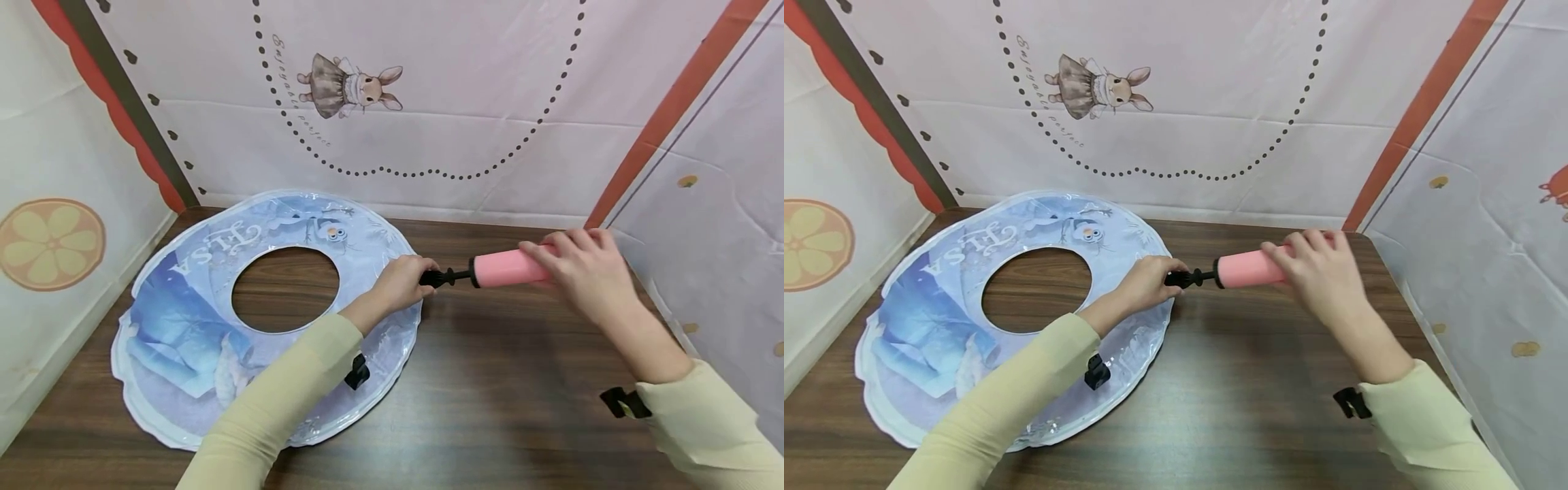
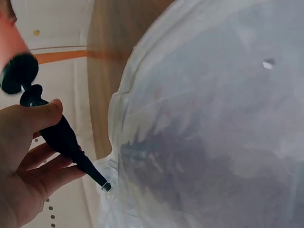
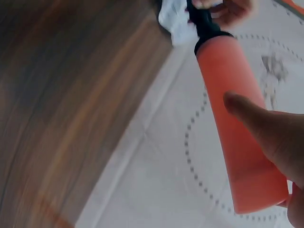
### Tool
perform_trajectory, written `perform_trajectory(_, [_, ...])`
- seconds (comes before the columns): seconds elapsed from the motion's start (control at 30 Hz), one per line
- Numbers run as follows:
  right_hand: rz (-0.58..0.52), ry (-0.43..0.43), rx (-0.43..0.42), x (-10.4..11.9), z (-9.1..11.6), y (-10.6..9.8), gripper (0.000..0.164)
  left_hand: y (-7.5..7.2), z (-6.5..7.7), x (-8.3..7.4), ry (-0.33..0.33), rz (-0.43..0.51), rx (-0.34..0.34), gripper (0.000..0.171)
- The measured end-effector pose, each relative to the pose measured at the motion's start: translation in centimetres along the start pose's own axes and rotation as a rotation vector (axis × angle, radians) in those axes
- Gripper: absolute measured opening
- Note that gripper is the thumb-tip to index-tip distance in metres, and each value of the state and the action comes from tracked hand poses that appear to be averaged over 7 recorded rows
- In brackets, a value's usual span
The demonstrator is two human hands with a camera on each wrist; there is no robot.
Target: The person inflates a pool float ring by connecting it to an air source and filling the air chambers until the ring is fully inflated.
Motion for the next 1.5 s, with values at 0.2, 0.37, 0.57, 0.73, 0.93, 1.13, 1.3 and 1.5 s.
perform_trajectory(0.2, [0.020,-0.014,-0.015,3.1,-2.3,1.8,0.051,0.0,0.3,0.2,-0.002,-0.009,-0.033,0.034])
perform_trajectory(0.37, [0.015,-0.021,-0.008,2.9,-1.7,2.2,0.055,0.2,0.3,0.3,0.001,0.000,-0.018,0.033])
perform_trajectory(0.57, [-0.012,-0.013,0.025,0.4,0.3,1.5,0.059,0.4,0.2,0.3,-0.008,0.005,0.006,0.034])
perform_trajectory(0.73, [-0.050,0.033,-0.014,-2.6,2.7,-0.2,0.044,0.5,0.0,0.3,-0.016,0.000,0.026,0.034])
perform_trajectory(0.93, [-0.044,0.103,-0.024,-4.9,4.2,-1.5,0.070,0.6,0.0,0.6,-0.037,0.007,0.044,0.034])
perform_trajectory(1.13, [-0.064,0.043,0.014,-1.4,1.6,0.2,0.051,0.6,0.0,0.4,-0.020,-0.004,0.028,0.032])
perform_trajectory(1.3, [-0.015,0.031,-0.077,2.0,-0.8,1.2,0.052,0.6,0.0,0.2,-0.008,0.009,0.000,0.032])
perform_trajectory(1.5, [0.027,0.015,-0.116,3.9,-1.7,2.0,0.055,0.7,0.2,0.4,-0.017,-0.009,-0.008,0.033])
Point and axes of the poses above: each hand's wrist, its own z-axis away from the middle knuckle, its own y-axis out of the palm, x = y × z, the point moved 9 cm from there along -z, towards the middle knuckle, and after that the axes turned 14 degrees about x, right-handed, at the moved point
